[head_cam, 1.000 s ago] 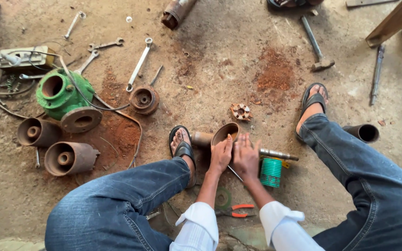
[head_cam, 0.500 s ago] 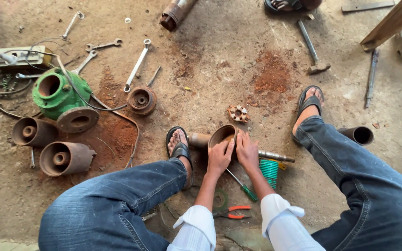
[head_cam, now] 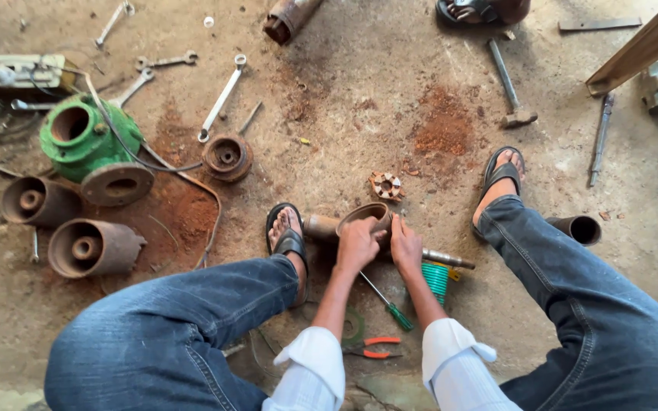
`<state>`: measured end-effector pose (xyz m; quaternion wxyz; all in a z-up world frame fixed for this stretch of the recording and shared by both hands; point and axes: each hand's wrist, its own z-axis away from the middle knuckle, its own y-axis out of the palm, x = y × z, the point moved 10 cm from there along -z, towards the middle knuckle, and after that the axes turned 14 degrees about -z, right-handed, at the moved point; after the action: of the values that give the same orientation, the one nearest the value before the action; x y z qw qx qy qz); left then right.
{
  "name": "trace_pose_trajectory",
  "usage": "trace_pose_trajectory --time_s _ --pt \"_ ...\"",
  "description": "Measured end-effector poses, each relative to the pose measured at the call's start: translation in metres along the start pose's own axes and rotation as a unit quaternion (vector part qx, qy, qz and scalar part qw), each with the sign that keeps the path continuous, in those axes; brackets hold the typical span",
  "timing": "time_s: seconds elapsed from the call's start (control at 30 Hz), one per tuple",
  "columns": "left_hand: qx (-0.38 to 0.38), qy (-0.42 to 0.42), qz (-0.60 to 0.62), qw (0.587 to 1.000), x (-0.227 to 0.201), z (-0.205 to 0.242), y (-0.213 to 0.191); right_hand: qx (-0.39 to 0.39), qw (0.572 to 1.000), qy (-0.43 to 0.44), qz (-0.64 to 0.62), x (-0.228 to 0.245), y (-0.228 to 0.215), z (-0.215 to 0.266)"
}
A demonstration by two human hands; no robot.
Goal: The person sits on the floor and uses a small metal tool to scrape the inside of a cylindrical metal part. They repeatedly rotate the part and scrape different sections of the interior surface.
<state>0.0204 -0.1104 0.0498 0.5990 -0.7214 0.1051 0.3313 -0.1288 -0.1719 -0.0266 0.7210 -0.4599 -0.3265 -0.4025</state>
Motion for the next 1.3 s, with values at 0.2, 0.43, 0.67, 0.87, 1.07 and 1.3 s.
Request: trace_pose_trajectory --time_s 0.2,0.43,0.67,0.87,1.07,1.3 --pt "0.094 0.063 -0.054 0.992 -0.002 -0.006 -0.008 -0.086 0.991 0.041 -0.091 -0.004 0.002 0.022" --pt "0.104 0.122 -0.114 0.980 -0.024 -0.011 0.008 -0.140 0.979 0.063 -0.131 -0.013 -0.015 0.013" --pt "0.045 0.108 -0.135 0.984 -0.002 -0.005 0.016 -0.117 0.976 0.019 -0.184 0.009 -0.014 0.020" --pt "-0.063 0.179 -0.158 0.969 -0.006 0.035 0.025 -0.115 0.991 -0.045 -0.050 0.004 -0.017 0.028" --pt "0.078 0.155 -0.181 0.968 -0.009 0.043 0.030 -0.107 0.992 -0.056 -0.021 0.011 -0.023 0.029" --pt "-0.082 -0.222 -0.006 0.972 0.080 0.041 -0.014 -0.107 0.991 -0.083 0.002 0.003 -0.022 0.028"
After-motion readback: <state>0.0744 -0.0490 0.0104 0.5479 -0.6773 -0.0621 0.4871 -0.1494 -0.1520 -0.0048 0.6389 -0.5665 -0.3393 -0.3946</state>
